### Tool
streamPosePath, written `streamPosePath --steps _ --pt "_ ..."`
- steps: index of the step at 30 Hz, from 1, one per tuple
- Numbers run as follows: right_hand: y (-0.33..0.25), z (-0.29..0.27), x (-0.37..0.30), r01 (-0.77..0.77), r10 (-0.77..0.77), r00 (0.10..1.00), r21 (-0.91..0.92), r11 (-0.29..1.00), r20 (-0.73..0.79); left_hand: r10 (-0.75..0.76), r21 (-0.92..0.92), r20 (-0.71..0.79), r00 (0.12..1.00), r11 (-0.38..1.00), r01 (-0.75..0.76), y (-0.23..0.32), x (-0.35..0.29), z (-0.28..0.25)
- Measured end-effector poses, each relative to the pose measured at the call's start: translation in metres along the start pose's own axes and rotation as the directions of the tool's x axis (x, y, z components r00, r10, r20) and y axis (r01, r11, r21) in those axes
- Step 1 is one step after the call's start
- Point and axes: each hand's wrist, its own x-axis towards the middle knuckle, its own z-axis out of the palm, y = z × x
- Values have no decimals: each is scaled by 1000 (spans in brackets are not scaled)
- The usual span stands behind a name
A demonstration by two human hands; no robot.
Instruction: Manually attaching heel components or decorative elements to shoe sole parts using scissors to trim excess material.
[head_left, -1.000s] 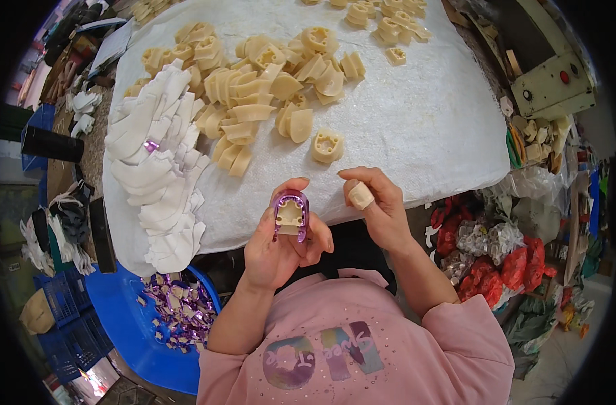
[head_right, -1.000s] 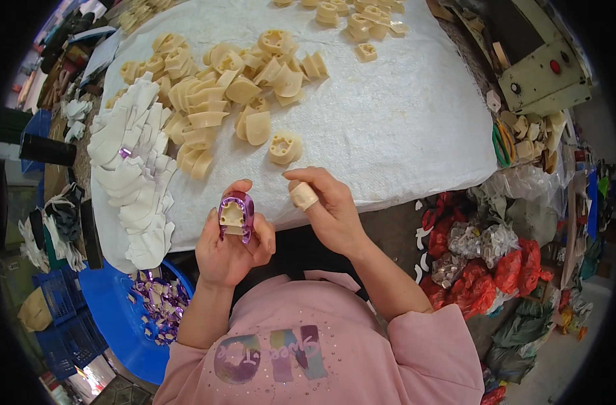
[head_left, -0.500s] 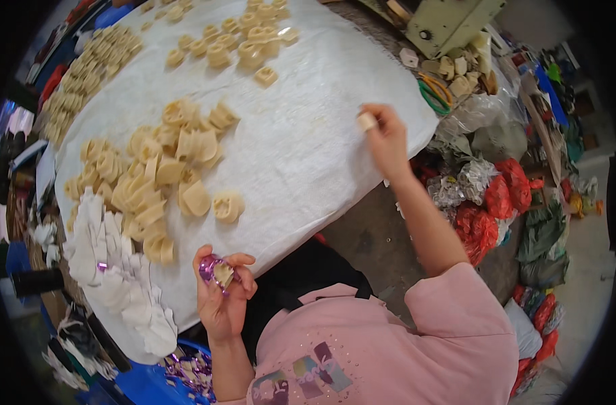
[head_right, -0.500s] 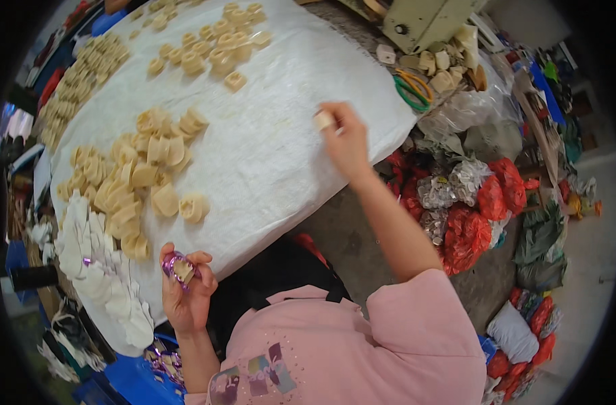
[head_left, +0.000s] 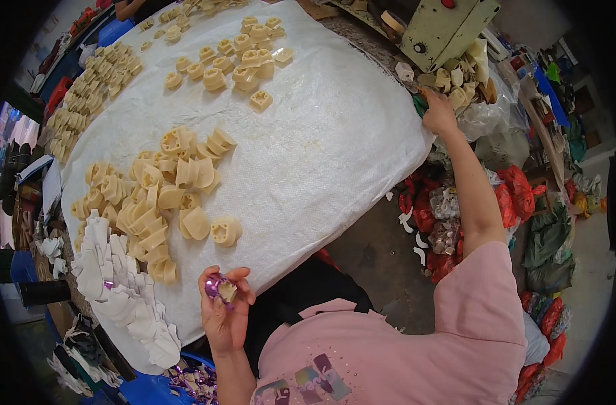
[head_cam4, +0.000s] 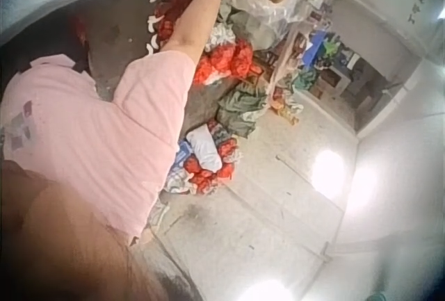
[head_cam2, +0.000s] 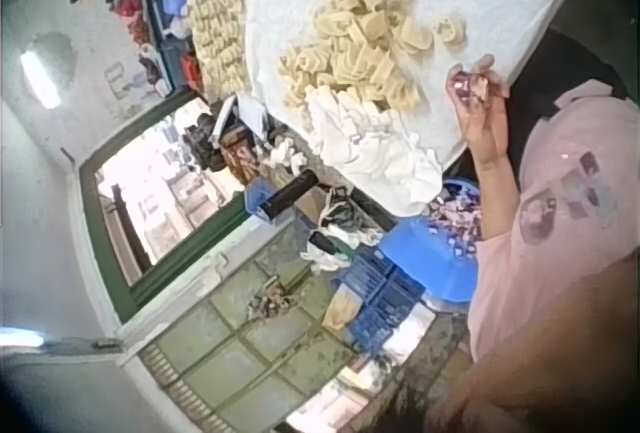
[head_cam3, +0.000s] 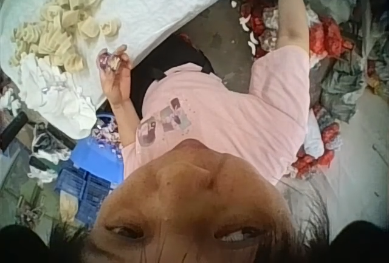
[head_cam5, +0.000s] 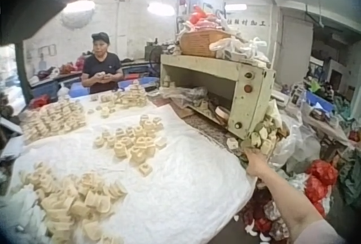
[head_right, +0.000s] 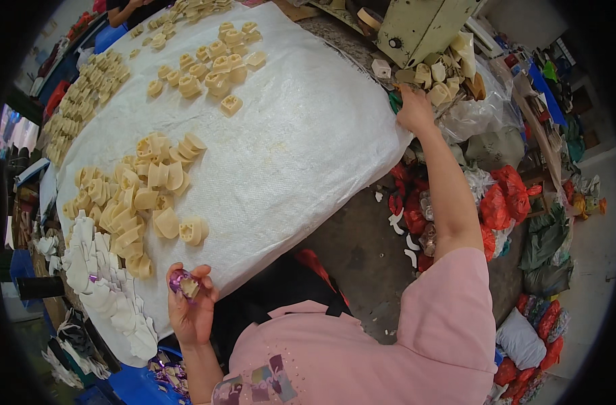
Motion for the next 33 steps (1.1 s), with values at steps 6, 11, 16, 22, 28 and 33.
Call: streamPosePath --steps 6,11,16,22,28,33 --pt "11 -19 -28 25 -27 994 -29 999 -102 46 23 -17 999 999 -46 1 -4 -6" --pt "28 -23 -68 175 -21 883 287 942 -469 45 -87 -29 999 995 -48 6 -4 -8" --pt "-77 -62 -169 407 -201 907 648 644 -370 82 -83 -23 996 993 -84 8 -2 -7" --pt "-199 -120 -240 816 -805 548 358 454 -227 178 -46 -42 983 983 -179 19 -20 -14" --pt "-227 -127 -254 894 -877 414 293 340 -243 256 19 -129 958 966 -256 24 -36 -16" --pt "-231 -124 -257 907 -889 392 262 329 -238 278 62 -143 950 960 -272 24 -41 -17"
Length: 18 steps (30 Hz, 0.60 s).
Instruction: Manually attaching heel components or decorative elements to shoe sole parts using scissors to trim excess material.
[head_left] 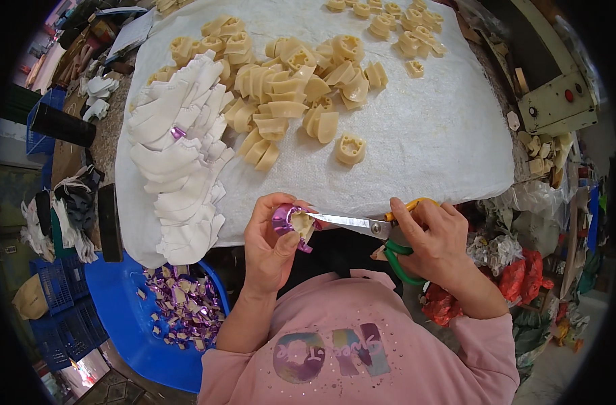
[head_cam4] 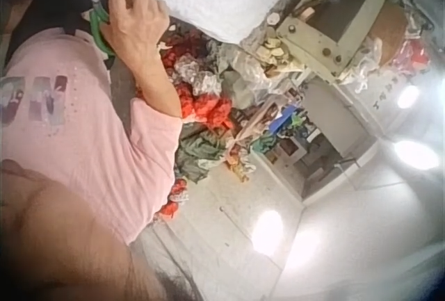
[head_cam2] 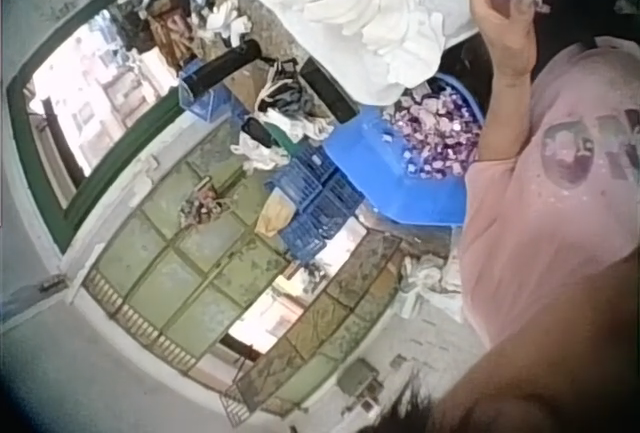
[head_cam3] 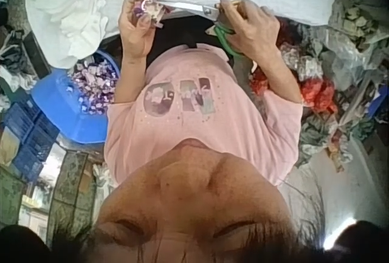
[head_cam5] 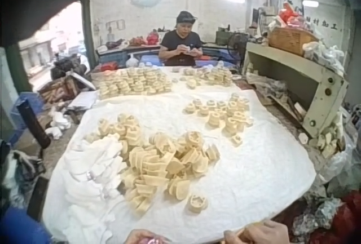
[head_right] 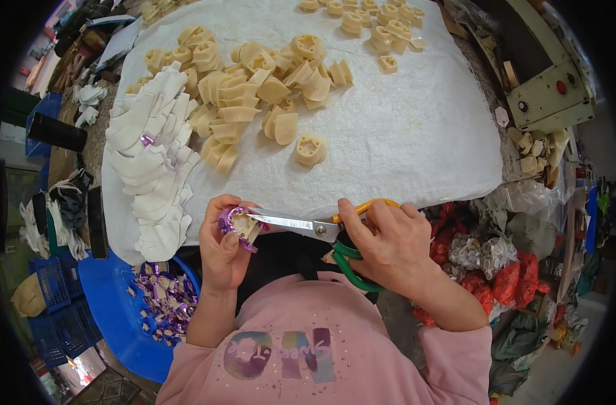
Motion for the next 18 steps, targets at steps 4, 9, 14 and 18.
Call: streamPosePath --steps 4,9,14,18 --pt "0 -2 3 4 -4 1000 -29 1000 25 -2 15 1 1000 1000 2 -3 1 0" --pt "2 -4 3 0 3 999 -63 998 38 10 120 4 1000 993 -10 -1 2 5" --pt "2 -2 3 28 -26 999 -85 996 19 17 124 -9 1000 992 -16 -3 0 4" --pt "5 1 1 62 -62 998 -103 993 9 -23 174 -56 998 984 32 -4 -2 6"
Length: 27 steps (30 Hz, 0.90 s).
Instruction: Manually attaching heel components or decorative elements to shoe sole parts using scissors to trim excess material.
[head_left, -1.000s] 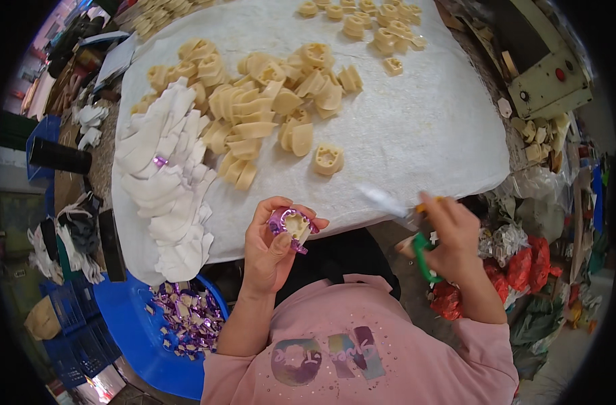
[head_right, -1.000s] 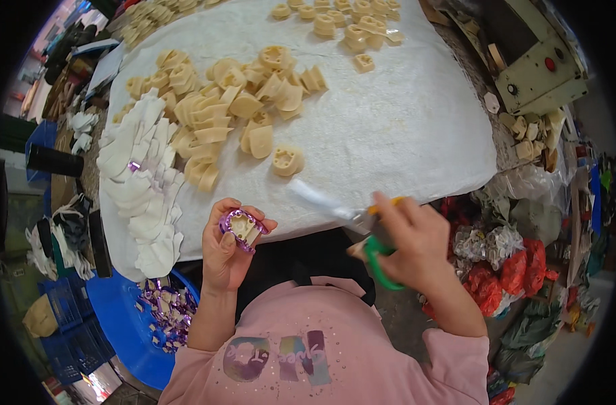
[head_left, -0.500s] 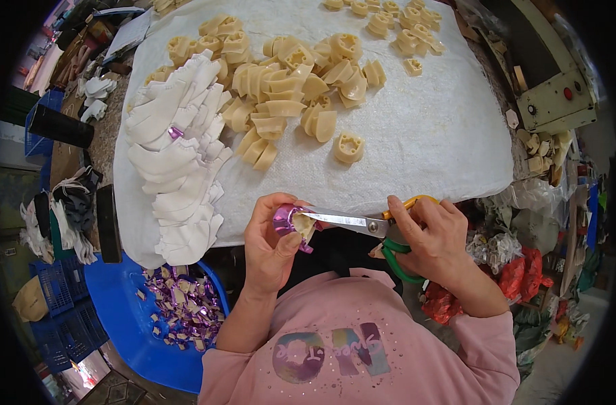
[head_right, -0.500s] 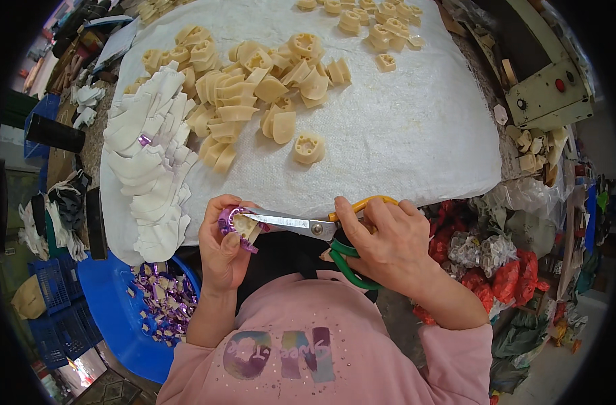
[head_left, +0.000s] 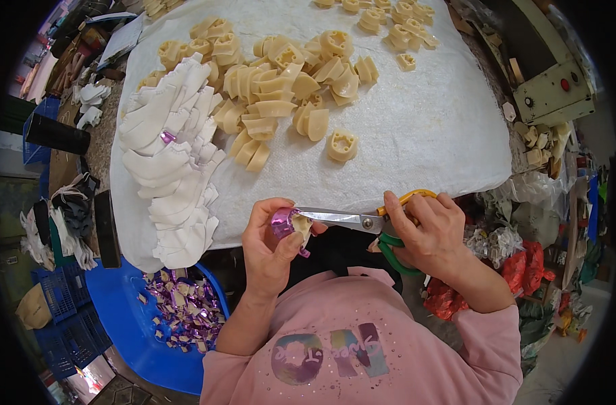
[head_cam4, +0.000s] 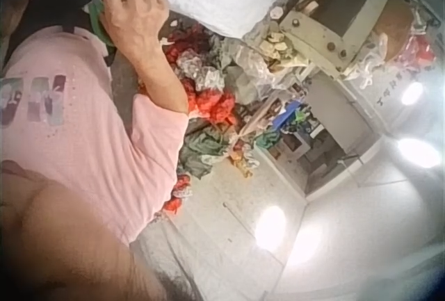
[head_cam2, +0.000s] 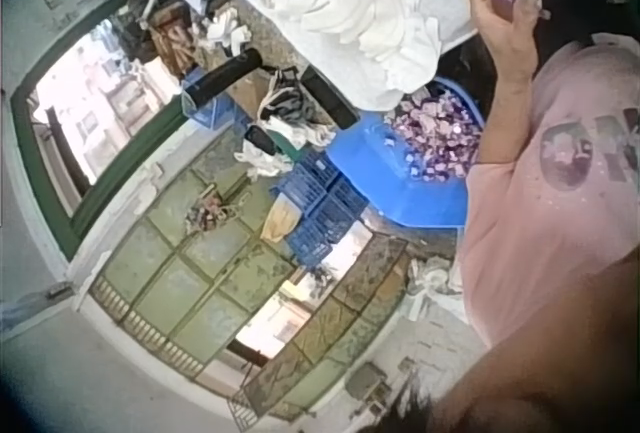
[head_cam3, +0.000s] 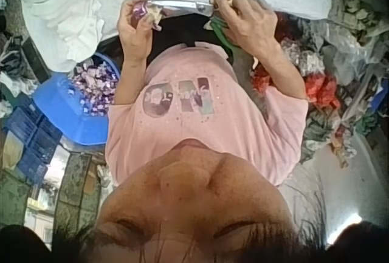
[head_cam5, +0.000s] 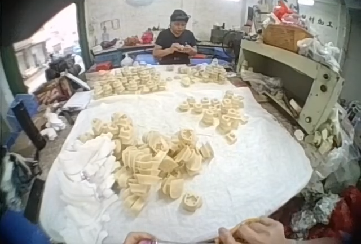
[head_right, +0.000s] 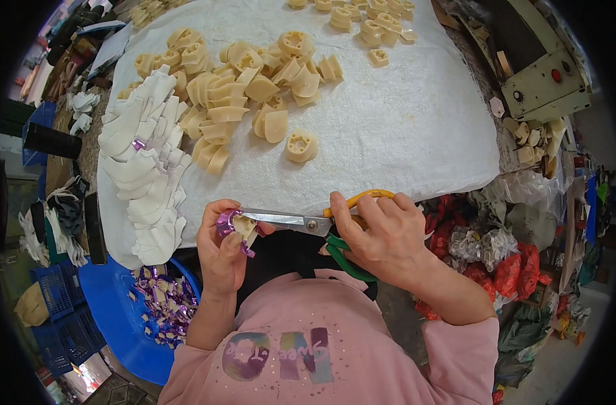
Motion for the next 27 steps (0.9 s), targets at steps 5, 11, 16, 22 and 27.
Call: streamPosePath --steps 5,11,16,22,27 --pt "3 6 -4 34 -34 999 78 996 -7 -17 -75 -7 1000 997 17 -2 -1 3" --pt "5 14 -3 -12 21 998 134 991 -63 -13 -118 1 1000 993 13 -1 -1 9" --pt "3 15 -4 -24 29 998 83 996 -57 -17 -136 -25 1000 991 14 -2 -1 11" --pt "7 20 -9 26 -21 997 59 998 -70 -55 -132 27 998 989 58 -1 -1 9" --pt "9 25 -12 12 -6 999 108 994 -54 -111 -196 32 993 974 116 -4 -1 8"
